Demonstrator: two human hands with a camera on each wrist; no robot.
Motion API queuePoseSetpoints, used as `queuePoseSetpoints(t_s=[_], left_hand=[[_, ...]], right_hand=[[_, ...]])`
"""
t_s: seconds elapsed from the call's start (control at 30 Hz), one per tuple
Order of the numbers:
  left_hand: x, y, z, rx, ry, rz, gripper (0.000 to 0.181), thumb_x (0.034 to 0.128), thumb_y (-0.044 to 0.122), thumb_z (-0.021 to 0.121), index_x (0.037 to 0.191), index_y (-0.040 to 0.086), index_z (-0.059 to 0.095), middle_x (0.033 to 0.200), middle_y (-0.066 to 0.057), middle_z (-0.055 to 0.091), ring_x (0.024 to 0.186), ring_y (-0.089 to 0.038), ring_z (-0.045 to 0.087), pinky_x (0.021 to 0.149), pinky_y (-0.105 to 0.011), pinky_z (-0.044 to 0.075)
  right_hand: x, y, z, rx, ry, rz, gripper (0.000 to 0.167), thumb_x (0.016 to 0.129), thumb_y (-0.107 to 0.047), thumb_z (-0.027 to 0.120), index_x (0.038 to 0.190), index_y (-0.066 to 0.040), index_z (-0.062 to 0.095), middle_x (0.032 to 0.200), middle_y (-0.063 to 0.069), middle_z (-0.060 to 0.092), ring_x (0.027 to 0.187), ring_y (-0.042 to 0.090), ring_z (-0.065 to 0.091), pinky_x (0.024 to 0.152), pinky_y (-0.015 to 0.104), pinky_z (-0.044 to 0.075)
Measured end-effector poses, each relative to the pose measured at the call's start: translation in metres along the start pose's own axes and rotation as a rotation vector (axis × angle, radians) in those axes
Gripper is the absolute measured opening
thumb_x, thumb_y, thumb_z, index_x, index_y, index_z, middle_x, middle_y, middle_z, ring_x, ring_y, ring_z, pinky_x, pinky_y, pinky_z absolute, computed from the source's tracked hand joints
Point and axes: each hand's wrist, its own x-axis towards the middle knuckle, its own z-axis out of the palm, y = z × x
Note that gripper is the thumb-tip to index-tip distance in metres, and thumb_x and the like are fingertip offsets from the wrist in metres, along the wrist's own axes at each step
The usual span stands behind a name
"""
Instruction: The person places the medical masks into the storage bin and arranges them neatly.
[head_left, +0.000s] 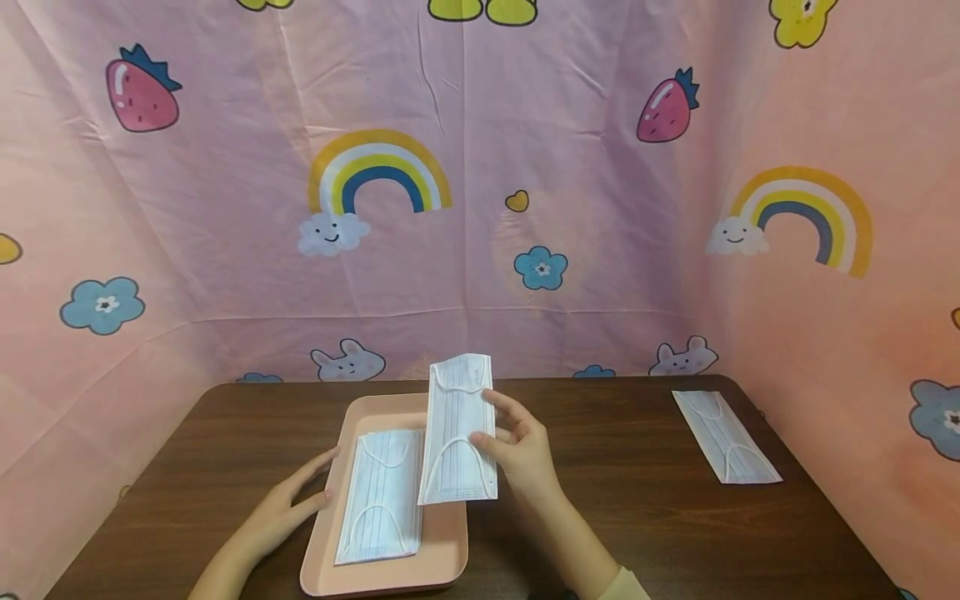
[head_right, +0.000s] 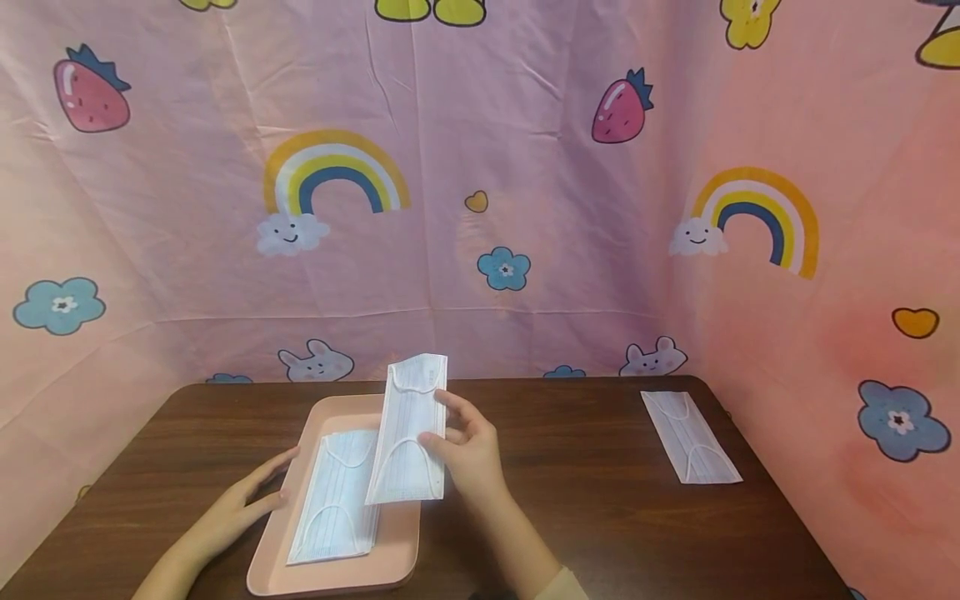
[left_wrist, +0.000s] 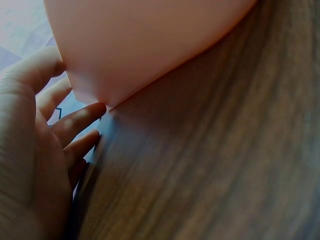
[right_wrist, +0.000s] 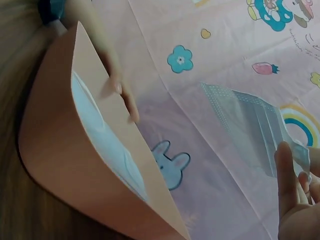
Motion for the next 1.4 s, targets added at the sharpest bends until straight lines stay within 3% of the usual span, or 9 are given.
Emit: queuePoseSetpoints(t_s=[0.17, 0.27, 0.57, 0.7, 0.9, 1.03, 1.2, 1.3, 1.4], left_hand=[[-0.001, 0.001, 0.0, 0.042, 0.005, 0.01, 0.057, 0.0945, 0.026, 0.062, 0.147, 0.022, 0.039, 0.141, -0.012, 0.048, 0.126, -0.025, 0.043, 0.098, -0.039, 0.037], [-0.001, 0.001, -0.001, 0.05, 0.006, 0.018, 0.057, 0.0945, 0.025, 0.062, 0.147, 0.022, 0.039, 0.141, -0.011, 0.048, 0.126, -0.023, 0.044, 0.097, -0.031, 0.037], [0.0, 0.001, -0.002, 0.071, 0.004, 0.03, 0.058, 0.0944, 0.025, 0.062, 0.148, 0.022, 0.038, 0.142, -0.011, 0.047, 0.126, -0.024, 0.044, 0.097, -0.05, 0.036], [0.0, -0.001, -0.002, 0.069, 0.002, 0.031, 0.058, 0.0944, 0.025, 0.062, 0.148, 0.021, 0.038, 0.141, -0.012, 0.048, 0.126, -0.024, 0.044, 0.097, -0.049, 0.036], [0.0, -0.001, -0.001, 0.023, -0.005, 0.024, 0.058, 0.094, 0.025, 0.062, 0.147, 0.02, 0.039, 0.141, -0.016, 0.047, 0.127, -0.039, 0.041, 0.098, -0.06, 0.032], [0.002, -0.003, -0.002, -0.011, -0.01, 0.029, 0.058, 0.0936, 0.024, 0.062, 0.147, 0.019, 0.039, 0.14, -0.018, 0.047, 0.127, -0.044, 0.039, 0.097, -0.065, 0.029], [0.004, -0.003, -0.003, -0.013, -0.011, 0.037, 0.059, 0.0935, 0.022, 0.062, 0.147, 0.02, 0.038, 0.14, -0.017, 0.047, 0.126, -0.043, 0.04, 0.096, -0.064, 0.031], [0.005, -0.004, -0.004, -0.03, -0.018, 0.044, 0.059, 0.0938, 0.021, 0.062, 0.148, 0.019, 0.038, 0.14, -0.019, 0.046, 0.125, -0.044, 0.04, 0.095, -0.065, 0.032], [0.006, -0.005, -0.005, -0.023, -0.019, 0.044, 0.059, 0.094, 0.022, 0.062, 0.148, 0.018, 0.038, 0.14, -0.019, 0.046, 0.125, -0.042, 0.041, 0.095, -0.064, 0.033]], right_hand=[[-0.002, 0.008, 0.012, 0.006, -0.019, 0.034, 0.057, 0.079, 0.013, 0.069, 0.132, 0.004, 0.051, 0.107, 0.016, 0.051, 0.092, 0.028, 0.067, 0.072, 0.038, 0.056], [-0.004, 0.013, 0.019, 0.009, -0.024, 0.053, 0.056, 0.079, 0.013, 0.069, 0.132, 0.002, 0.052, 0.107, 0.015, 0.05, 0.093, 0.028, 0.067, 0.072, 0.038, 0.056], [-0.009, 0.028, 0.044, 0.021, -0.008, 0.12, 0.054, 0.079, 0.013, 0.069, 0.129, -0.001, 0.056, 0.115, 0.017, 0.054, 0.093, 0.031, 0.066, 0.072, 0.038, 0.056], [-0.011, 0.035, 0.054, -0.003, -0.008, 0.124, 0.053, 0.079, 0.012, 0.07, 0.128, 0.001, 0.056, 0.11, 0.017, 0.058, 0.092, 0.03, 0.067, 0.072, 0.036, 0.056], [-0.012, 0.045, 0.064, -0.022, -0.029, 0.159, 0.053, 0.078, 0.013, 0.07, 0.128, 0.001, 0.056, 0.104, 0.014, 0.054, 0.086, 0.029, 0.068, 0.068, 0.034, 0.056], [-0.01, 0.054, 0.07, -0.055, -0.031, 0.158, 0.053, 0.077, 0.014, 0.07, 0.126, 0.001, 0.057, 0.101, 0.012, 0.052, 0.076, 0.02, 0.068, 0.063, 0.027, 0.055], [-0.006, 0.063, 0.078, -0.113, -0.013, 0.17, 0.052, 0.076, 0.011, 0.073, 0.125, -0.003, 0.06, 0.099, 0.006, 0.05, 0.052, 0.003, 0.047, 0.048, 0.014, 0.041], [-0.003, 0.068, 0.083, -0.136, -0.001, 0.178, 0.052, 0.076, 0.01, 0.074, 0.124, -0.004, 0.061, 0.098, 0.004, 0.049, 0.047, 0.001, 0.035, 0.044, 0.013, 0.034], [0.001, 0.075, 0.087, -0.149, 0.004, 0.184, 0.052, 0.075, 0.01, 0.075, 0.123, -0.005, 0.062, 0.096, 0.003, 0.049, 0.046, 0.001, 0.034, 0.044, 0.013, 0.035]])
